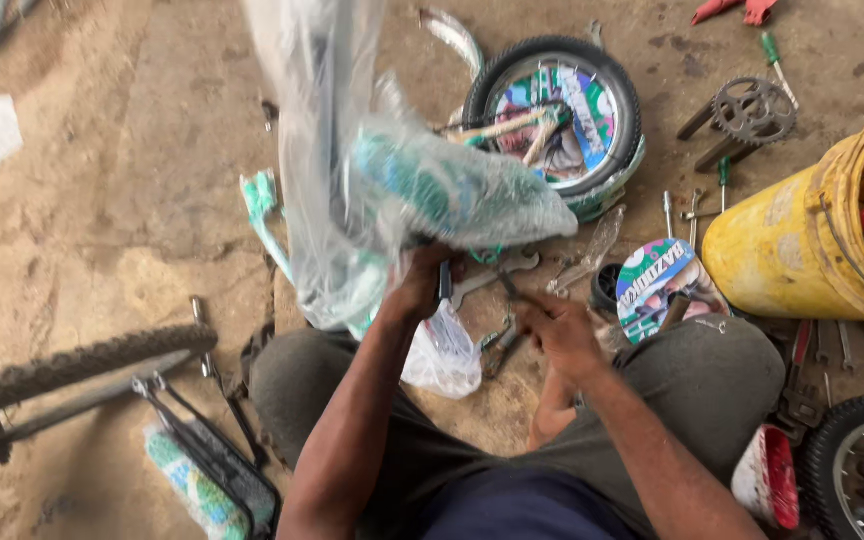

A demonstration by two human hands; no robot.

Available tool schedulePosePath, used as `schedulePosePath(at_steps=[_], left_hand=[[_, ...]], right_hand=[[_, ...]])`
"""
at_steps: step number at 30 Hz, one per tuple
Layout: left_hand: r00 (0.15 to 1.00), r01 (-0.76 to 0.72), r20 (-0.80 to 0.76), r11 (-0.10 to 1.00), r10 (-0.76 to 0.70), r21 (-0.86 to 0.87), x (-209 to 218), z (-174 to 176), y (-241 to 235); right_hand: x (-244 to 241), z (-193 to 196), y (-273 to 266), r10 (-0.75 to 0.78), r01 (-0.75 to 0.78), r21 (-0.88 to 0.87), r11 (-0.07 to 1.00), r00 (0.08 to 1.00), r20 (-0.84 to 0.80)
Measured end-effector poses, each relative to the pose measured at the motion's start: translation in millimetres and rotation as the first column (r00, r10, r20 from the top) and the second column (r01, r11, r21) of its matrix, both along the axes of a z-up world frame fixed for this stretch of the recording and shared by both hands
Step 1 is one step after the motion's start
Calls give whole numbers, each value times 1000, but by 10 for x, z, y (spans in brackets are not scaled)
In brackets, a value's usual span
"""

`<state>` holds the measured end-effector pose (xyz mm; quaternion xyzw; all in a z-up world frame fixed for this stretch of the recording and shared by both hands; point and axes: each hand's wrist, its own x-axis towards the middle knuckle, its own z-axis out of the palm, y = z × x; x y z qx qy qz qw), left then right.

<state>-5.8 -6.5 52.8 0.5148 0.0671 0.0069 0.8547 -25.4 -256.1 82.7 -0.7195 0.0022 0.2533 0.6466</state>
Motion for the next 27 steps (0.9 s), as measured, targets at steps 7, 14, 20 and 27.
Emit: schedulePosePath(at_steps=[7, 14, 20, 27], left_hand=[[986, -147, 78, 988, 150, -43, -189, 520, -191], [998, -55, 40, 998, 54, 20, -215, 688, -162], [999, -25, -25, 983, 30, 180, -192, 399, -87], [994, -107, 41, 985, 103, 133, 60, -676, -127]], right_hand=[[459, 877, -73, 475, -178, -561, 808, 760, 443], [861, 1375, -10, 636, -113, -717, 688, 568, 521], [579, 932, 211, 332, -115, -448, 887, 832, 444], [-637, -436, 861, -189, 363, 491, 792, 910, -368]])
